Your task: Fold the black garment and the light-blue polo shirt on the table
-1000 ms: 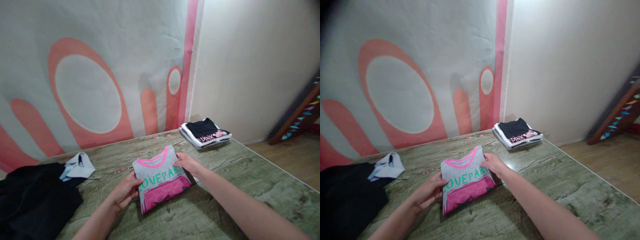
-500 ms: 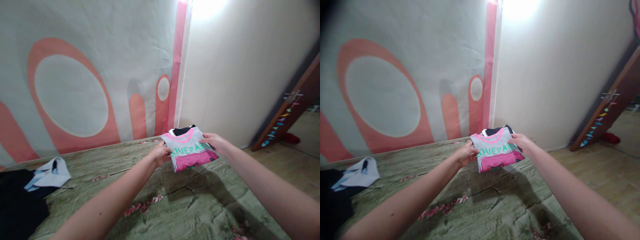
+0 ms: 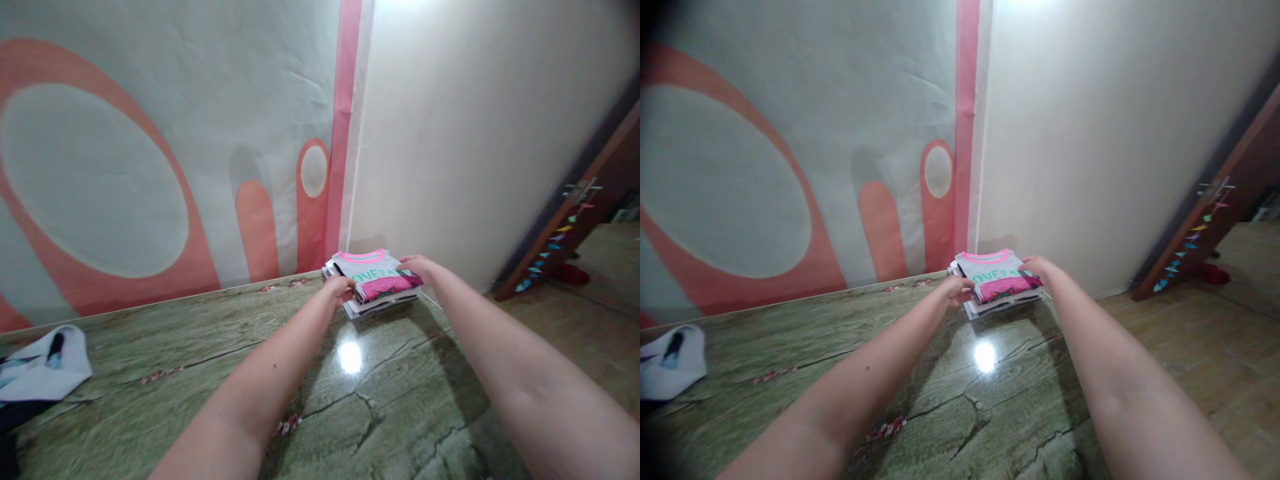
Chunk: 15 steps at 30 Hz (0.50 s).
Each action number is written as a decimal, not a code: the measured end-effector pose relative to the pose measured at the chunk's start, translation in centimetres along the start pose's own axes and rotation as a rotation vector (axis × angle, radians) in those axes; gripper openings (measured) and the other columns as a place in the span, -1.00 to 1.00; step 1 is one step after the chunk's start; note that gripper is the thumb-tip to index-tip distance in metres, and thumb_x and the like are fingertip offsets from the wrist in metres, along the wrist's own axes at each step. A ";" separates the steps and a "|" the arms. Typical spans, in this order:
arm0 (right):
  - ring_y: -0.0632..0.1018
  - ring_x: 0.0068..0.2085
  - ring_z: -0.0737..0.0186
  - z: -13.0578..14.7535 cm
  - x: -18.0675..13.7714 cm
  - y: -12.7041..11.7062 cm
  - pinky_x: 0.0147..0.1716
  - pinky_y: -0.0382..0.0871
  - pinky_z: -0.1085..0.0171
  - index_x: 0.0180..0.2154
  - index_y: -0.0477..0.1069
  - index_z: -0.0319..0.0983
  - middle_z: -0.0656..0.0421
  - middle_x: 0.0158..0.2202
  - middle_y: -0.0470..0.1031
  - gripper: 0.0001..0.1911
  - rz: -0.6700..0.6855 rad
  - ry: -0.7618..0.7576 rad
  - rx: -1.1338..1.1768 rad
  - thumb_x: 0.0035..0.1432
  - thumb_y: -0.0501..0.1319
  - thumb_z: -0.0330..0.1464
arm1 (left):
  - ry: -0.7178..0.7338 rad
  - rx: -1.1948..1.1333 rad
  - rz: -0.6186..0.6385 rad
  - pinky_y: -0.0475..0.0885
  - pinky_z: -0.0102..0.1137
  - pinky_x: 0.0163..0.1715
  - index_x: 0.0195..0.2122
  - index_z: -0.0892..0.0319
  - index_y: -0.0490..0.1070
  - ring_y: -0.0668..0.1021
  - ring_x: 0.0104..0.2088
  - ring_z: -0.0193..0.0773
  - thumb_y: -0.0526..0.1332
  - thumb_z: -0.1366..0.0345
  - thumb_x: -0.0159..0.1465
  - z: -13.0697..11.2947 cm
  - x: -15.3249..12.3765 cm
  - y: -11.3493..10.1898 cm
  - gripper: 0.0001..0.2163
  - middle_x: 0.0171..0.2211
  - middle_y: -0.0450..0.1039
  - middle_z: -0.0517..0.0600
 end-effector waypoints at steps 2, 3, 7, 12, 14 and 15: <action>0.55 -0.52 0.20 -2.2 -0.1 0.3 -0.45 0.50 0.21 -0.39 0.50 -0.30 0.13 -0.52 0.57 -0.83 -0.001 0.033 0.005 -0.13 0.38 -0.45 | 0.016 0.013 -0.052 0.48 -0.14 -0.12 0.06 0.21 0.34 0.51 -0.08 -0.14 0.18 0.20 0.33 1.5 0.4 -0.4 -0.69 0.02 0.39 0.09; 0.56 -0.50 0.19 -2.9 -0.2 0.4 -0.43 0.50 0.20 -0.36 0.50 -0.30 0.12 -0.50 0.58 -0.81 -0.008 0.035 0.018 -0.13 0.38 -0.46 | 0.038 0.018 -0.080 0.49 -0.15 -0.14 0.08 0.20 0.32 0.52 -0.09 -0.15 0.20 0.22 0.32 1.9 0.5 -0.5 -0.66 0.02 0.39 0.10; 0.59 -0.42 0.22 -3.1 0.2 -0.3 -0.35 0.51 0.25 -0.22 0.48 -0.26 0.14 -0.39 0.61 -0.70 -0.073 -0.023 0.097 -0.09 0.35 -0.48 | 0.165 0.029 -0.160 0.48 -0.36 -0.30 0.31 0.06 -0.02 0.54 -0.25 -0.22 0.35 0.52 0.09 1.0 1.3 -0.9 -0.19 -0.09 0.43 0.07; 0.59 -0.41 0.26 -2.8 1.0 -0.6 -0.36 0.50 0.29 -0.20 0.46 -0.23 0.17 -0.39 0.60 -0.68 -0.100 -0.059 0.118 -0.07 0.35 -0.49 | 0.221 0.026 -0.151 0.40 -0.49 -0.48 0.35 0.00 -0.10 0.49 -0.45 -0.34 0.29 0.65 -0.05 0.6 1.6 -1.1 -0.03 -0.21 0.46 0.01; 0.57 -0.47 0.23 -3.2 1.1 -0.3 -0.43 0.49 0.26 -0.28 0.47 -0.25 0.16 -0.46 0.58 -0.76 -0.082 -0.026 0.094 -0.07 0.36 -0.48 | 0.205 0.024 -0.127 0.39 -0.50 -0.50 0.33 0.02 -0.01 0.48 -0.46 -0.35 0.27 0.64 -0.05 1.0 1.7 -1.3 -0.08 -0.20 0.47 0.03; 0.56 -0.49 0.22 -3.4 1.1 -0.2 -0.46 0.49 0.25 -0.32 0.47 -0.26 0.16 -0.48 0.58 -0.80 -0.070 -0.011 0.081 -0.07 0.36 -0.46 | 0.200 0.022 -0.111 0.39 -0.50 -0.50 0.31 0.03 0.04 0.48 -0.45 -0.35 0.26 0.63 -0.05 1.1 1.8 -1.3 -0.12 -0.18 0.47 0.05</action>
Point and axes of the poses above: each hand's wrist, its own x-axis towards the middle knuckle, its own y-axis out of the palm, z = x × y, the point moved 7 cm from there along x, towards the middle knuckle
